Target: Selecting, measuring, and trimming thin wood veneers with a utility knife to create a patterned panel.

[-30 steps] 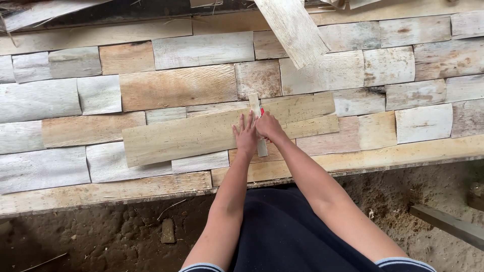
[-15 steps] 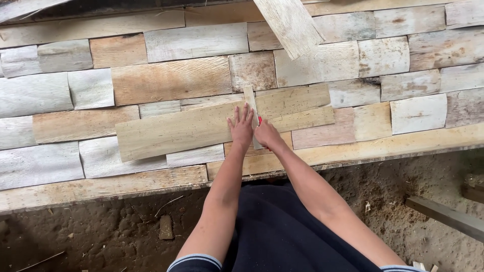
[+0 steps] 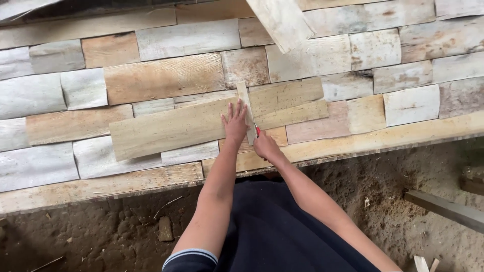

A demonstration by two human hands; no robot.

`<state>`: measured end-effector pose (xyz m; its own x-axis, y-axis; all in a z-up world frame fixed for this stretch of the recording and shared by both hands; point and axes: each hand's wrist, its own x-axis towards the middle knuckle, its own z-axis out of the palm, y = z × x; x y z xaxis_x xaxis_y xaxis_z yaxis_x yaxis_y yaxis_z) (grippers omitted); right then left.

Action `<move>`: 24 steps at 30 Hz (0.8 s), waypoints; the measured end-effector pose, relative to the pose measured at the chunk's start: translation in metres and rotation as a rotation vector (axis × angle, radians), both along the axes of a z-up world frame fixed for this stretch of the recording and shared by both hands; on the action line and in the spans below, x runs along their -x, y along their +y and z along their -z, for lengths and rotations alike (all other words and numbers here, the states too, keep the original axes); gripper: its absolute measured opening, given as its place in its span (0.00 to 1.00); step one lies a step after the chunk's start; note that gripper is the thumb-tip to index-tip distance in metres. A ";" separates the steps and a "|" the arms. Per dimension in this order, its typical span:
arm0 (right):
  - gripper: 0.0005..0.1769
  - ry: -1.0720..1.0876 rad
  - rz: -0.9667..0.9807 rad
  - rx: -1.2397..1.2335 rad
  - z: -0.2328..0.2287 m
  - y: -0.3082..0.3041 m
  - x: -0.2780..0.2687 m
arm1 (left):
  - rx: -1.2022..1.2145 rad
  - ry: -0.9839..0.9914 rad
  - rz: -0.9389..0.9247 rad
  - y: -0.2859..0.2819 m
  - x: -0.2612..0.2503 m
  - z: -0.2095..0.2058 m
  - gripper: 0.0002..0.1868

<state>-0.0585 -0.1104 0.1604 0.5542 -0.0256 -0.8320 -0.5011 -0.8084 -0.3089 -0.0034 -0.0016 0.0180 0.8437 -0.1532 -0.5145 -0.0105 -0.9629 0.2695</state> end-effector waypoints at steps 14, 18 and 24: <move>0.27 -0.044 0.051 -0.033 0.019 -0.014 0.011 | 0.008 -0.005 0.001 -0.002 -0.006 0.015 0.50; 0.27 -0.123 0.132 -0.043 0.010 -0.012 -0.010 | 0.039 0.003 -0.013 0.000 -0.005 0.014 0.50; 0.28 -0.218 0.008 0.059 0.072 -0.017 -0.053 | 0.023 0.006 -0.013 -0.001 -0.009 0.018 0.50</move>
